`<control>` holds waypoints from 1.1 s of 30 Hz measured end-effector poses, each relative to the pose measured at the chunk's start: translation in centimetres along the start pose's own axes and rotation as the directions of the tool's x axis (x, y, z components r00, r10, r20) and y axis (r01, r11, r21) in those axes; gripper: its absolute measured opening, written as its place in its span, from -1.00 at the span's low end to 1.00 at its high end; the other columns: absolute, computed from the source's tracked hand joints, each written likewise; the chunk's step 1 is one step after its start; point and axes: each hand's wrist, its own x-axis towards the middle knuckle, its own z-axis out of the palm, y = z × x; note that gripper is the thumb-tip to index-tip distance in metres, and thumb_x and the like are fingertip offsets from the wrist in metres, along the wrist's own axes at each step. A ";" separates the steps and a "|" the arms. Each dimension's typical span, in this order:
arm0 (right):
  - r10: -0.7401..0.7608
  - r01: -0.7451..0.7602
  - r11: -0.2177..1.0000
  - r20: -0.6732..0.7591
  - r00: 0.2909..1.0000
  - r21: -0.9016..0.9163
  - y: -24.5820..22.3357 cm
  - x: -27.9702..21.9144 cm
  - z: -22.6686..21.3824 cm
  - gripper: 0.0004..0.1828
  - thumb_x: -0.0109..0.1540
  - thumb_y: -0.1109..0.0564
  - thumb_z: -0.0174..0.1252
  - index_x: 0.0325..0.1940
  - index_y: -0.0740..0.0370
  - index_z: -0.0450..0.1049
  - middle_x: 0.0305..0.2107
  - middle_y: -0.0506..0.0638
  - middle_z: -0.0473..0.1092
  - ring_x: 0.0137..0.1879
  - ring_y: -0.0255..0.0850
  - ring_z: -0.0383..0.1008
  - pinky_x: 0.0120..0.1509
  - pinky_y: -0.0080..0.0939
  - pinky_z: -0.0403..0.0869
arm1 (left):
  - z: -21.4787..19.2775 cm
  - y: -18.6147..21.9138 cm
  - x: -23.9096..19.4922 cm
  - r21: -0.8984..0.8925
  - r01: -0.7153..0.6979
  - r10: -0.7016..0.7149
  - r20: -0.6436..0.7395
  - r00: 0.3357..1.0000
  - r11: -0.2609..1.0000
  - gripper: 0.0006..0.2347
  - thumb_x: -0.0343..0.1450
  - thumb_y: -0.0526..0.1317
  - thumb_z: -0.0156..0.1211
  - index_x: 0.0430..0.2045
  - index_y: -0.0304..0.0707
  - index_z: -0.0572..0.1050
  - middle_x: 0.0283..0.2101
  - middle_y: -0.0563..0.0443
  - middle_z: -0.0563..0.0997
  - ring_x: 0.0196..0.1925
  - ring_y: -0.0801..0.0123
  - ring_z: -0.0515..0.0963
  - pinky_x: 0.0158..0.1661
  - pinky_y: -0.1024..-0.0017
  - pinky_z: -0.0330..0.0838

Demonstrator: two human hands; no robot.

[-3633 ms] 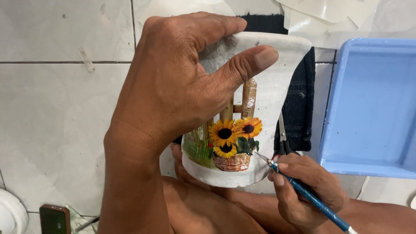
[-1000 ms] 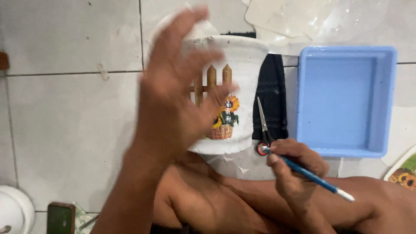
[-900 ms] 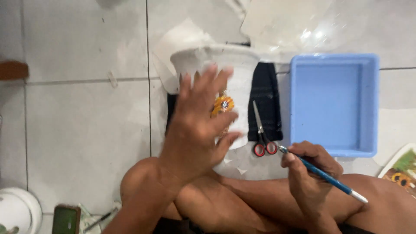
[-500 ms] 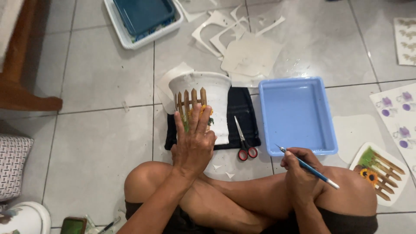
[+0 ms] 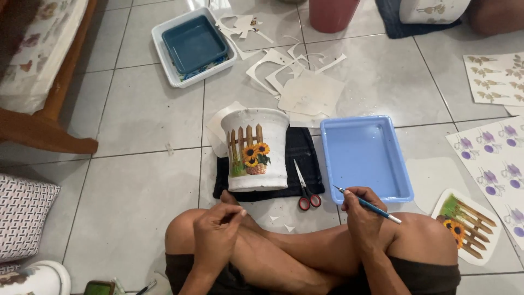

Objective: The person applies a water-slide decal featuring a fence and sunflowers onto a white ceramic vase. They smooth the decal with a brush, then use a small tool to press the edges and remove air bubbles. The person rotates the vase to work on different sections of the design.

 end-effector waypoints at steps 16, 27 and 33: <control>-0.036 0.040 0.997 0.048 0.998 -0.069 -0.7 -1.2 0.0 -0.91 0.22 0.28 0.14 -0.38 0.34 0.49 -0.69 0.04 0.36 -0.57 -0.29 0.35 -0.43 -0.36 0.38 | -1.7 -1.8 0.0 0.025 0.247 -0.248 0.098 0.964 0.969 -0.58 0.50 0.02 -0.09 -0.76 -0.16 0.13 -0.72 0.20 0.09 -0.62 0.58 0.10 -0.58 0.44 0.07; 0.134 -0.137 0.979 -0.028 0.991 -0.149 1.1 0.0 0.3 -0.91 0.13 0.21 0.19 -0.44 0.26 0.55 -0.78 0.01 0.36 -0.60 -0.29 0.32 -0.41 -0.31 0.34 | 2.1 8.4 12.1 -0.141 0.106 -0.075 0.207 0.975 0.984 -0.78 0.47 -0.22 -0.02 -0.61 -0.22 0.39 -0.60 0.12 0.41 -0.50 0.54 0.41 -0.42 0.51 0.36; 0.135 -0.139 0.985 -0.047 0.990 -0.101 3.1 0.8 0.4 -0.91 0.09 0.22 0.20 -0.50 0.26 0.56 -0.82 -0.01 0.35 -0.63 -0.32 0.30 -0.44 -0.36 0.32 | 14.1 7.1 23.9 0.351 -0.132 -0.021 0.400 0.916 0.927 -0.54 0.49 0.07 -0.09 -0.73 -0.31 0.30 -0.52 -0.21 0.52 -0.40 -0.09 0.47 -0.41 0.03 0.24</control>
